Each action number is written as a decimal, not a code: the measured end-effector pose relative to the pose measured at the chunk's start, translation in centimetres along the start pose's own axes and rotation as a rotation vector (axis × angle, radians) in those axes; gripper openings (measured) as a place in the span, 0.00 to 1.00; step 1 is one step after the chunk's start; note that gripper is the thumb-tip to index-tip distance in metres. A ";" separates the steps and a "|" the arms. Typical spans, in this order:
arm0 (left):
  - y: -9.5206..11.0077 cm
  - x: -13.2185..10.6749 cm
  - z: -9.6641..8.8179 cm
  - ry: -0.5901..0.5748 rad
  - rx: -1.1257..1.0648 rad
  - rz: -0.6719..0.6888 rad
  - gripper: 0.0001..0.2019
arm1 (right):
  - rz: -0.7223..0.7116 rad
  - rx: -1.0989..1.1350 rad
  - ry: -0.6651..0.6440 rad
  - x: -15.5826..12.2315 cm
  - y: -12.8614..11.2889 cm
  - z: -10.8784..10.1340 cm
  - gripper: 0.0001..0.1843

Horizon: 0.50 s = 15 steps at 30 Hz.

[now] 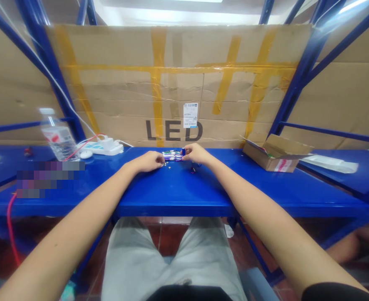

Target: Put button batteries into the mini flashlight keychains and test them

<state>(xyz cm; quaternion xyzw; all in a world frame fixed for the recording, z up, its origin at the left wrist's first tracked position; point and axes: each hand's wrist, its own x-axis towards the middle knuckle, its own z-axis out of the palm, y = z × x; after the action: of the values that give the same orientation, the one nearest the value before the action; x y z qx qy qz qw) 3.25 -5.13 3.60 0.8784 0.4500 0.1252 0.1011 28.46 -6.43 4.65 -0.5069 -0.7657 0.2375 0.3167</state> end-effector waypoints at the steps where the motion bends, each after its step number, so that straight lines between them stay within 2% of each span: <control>1: 0.1 0.0 0.1 0.002 0.001 -0.002 0.13 | -0.026 -0.017 -0.025 -0.1 -0.2 0.2 0.07; 8: 0.4 0.4 1.0 0.062 0.038 0.060 0.14 | -0.066 0.027 -0.227 -0.1 -0.5 1.0 0.09; 15: 0.1 0.3 0.7 0.039 -0.016 0.059 0.11 | -0.073 0.022 -0.249 0.0 0.1 1.0 0.07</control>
<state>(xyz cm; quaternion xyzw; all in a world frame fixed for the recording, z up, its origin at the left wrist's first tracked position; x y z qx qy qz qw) 3.73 -5.00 3.07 0.8879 0.4247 0.1487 0.0954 27.72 -6.41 3.91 -0.4416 -0.8145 0.2953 0.2332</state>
